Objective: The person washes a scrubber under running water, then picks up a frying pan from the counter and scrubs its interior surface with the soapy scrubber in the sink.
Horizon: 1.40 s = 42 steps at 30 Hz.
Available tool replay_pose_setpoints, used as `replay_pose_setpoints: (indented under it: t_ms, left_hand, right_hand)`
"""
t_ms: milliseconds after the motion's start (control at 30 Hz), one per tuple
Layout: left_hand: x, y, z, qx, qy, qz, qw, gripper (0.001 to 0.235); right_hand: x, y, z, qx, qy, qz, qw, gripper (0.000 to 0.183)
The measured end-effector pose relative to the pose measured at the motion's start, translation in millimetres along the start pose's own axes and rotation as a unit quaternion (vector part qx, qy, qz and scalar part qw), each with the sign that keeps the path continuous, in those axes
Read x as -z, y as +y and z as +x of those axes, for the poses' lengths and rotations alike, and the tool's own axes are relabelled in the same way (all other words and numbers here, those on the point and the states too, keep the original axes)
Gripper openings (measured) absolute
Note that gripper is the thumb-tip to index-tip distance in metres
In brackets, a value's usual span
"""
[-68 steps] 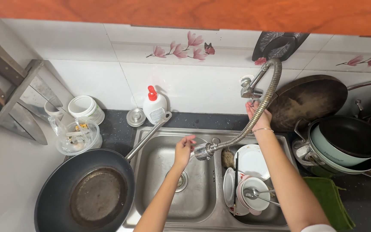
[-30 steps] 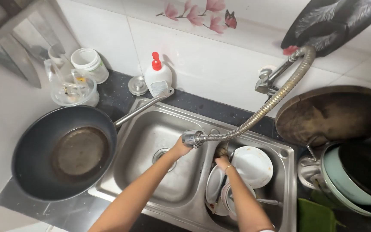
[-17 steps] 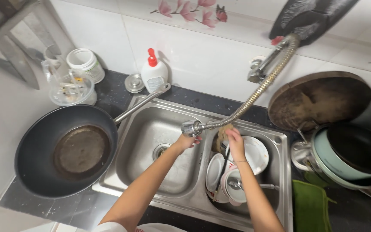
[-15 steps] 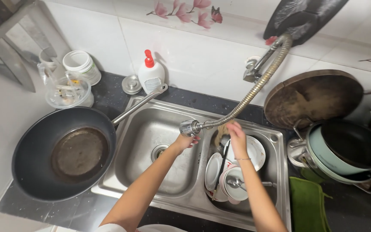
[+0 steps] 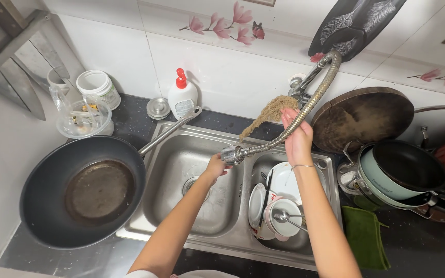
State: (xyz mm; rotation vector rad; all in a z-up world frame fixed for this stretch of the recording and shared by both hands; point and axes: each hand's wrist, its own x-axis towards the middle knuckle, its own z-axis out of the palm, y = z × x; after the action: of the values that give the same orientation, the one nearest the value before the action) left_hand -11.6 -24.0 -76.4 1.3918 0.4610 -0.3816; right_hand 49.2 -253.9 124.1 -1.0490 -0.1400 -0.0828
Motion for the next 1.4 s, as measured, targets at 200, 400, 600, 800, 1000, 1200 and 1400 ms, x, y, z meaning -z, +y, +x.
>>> replay_pose_setpoints:
  t_ms: [200,400,600,800,1000,1200,1400]
  left_hand:
    - [19,-10,8,-0.009,0.009,-0.024,1.000,0.024]
    - [31,-11,12,-0.006,0.015,-0.036,0.999,0.027]
    - [27,-10,13,-0.001,0.013,-0.034,0.999,0.028]
    - [34,-20,25,-0.034,0.008,-0.016,0.999,0.020]
    - [44,-20,11,-0.167,0.187,0.322,0.913,0.016]
    - [44,7,-37,-0.027,-0.012,0.393,0.919,0.079]
    - [14,94,-176,0.031,0.039,0.458,0.887,0.115]
  right_hand:
    - [8,22,1,0.032,-0.021,-0.074,0.997,0.026]
    - [74,108,18,-0.058,-0.055,-0.083,0.993,0.025]
    - [133,196,26,-0.038,-0.208,-0.444,0.871,0.031]
    - [113,162,-13,-0.085,-0.085,-0.446,0.887,0.054]
    - [118,131,-74,-0.080,-0.011,-0.622,0.779,0.019]
    - [53,70,-144,-0.461,-0.193,-0.356,0.790,0.096]
    - [32,57,-180,-0.303,-0.239,-0.433,0.814,0.098]
